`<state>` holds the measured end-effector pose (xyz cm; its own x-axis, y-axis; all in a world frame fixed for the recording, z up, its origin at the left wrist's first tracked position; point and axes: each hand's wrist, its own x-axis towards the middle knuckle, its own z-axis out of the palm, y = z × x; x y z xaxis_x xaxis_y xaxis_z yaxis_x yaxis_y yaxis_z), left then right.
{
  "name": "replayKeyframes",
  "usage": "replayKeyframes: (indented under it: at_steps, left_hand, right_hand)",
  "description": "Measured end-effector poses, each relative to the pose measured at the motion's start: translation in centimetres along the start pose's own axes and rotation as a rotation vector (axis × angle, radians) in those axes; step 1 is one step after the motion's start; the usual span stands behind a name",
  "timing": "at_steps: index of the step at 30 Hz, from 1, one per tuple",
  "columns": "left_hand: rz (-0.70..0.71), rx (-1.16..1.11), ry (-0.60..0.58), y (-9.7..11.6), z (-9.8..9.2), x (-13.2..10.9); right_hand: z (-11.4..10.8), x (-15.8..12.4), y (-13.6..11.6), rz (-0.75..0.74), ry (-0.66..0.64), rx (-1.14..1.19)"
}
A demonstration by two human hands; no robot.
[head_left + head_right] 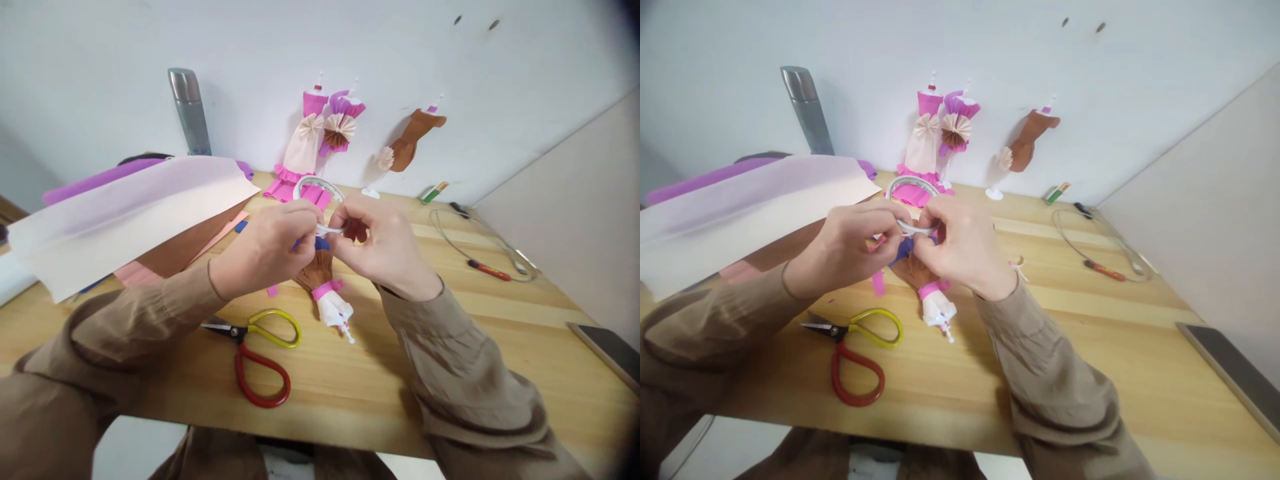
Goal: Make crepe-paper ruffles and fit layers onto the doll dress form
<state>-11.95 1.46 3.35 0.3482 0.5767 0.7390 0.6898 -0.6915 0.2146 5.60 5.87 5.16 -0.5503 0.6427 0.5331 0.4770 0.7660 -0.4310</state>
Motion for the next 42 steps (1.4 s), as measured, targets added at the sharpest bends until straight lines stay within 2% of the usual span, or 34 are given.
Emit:
replayKeyframes:
  at_steps: [6, 13, 17, 21, 23, 24, 26, 28, 31, 34, 38, 42]
  left_hand:
    - [0.098, 0.103, 0.007, 0.1, 0.1, -0.2]
    - [0.056, 0.154, -0.036, 0.2, 0.0, -0.2]
    - [0.029, 0.124, -0.023, 0.1, -0.1, -0.1]
    - [-0.025, 0.132, 0.023, -0.3, -0.4, 0.2]
    - [-0.035, 0.159, 0.063, -0.4, -0.4, 0.3]
    - [-0.037, 0.174, 0.076, -0.4, -0.4, 0.3]
    - [-0.034, 0.211, 0.093, -0.3, -0.3, 0.2]
    - [-0.034, 0.254, 0.104, -0.2, -0.1, 0.1]
    - [-0.041, 0.306, 0.126, -0.2, 0.0, 0.0]
    - [-0.051, 0.335, 0.142, -0.3, -0.1, 0.1]
    - [-0.063, 0.334, 0.142, -0.4, 0.0, 0.1]
    - [-0.035, 0.401, 0.129, -0.4, 0.2, -0.1]
  right_hand:
    - [0.3, 0.0, -0.2, -0.022, 0.001, 0.076]
    - [0.4, -0.1, -0.2, -0.048, -0.023, 0.054]
    - [0.2, -0.1, 0.0, -0.063, -0.006, 0.048]
    - [-0.5, 0.0, 0.2, -0.037, -0.021, 0.181]
    - [-0.8, 0.0, 0.3, -0.043, 0.076, 0.27]
    - [-0.8, 0.0, 0.5, -0.045, 0.165, 0.276]
    - [-0.6, -0.2, 0.8, -0.031, 0.343, 0.204]
    - [-0.2, -0.5, 1.0, 0.018, 0.404, 0.149]
    - [0.3, -0.7, 1.0, 0.068, 0.281, 0.206]
    - [0.3, -0.7, 0.5, 0.047, 0.185, 0.131]
    - [0.2, -0.5, -0.3, 0.046, 0.196, 0.002]
    - [0.9, -0.6, -0.4, 0.111, 0.184, 0.099]
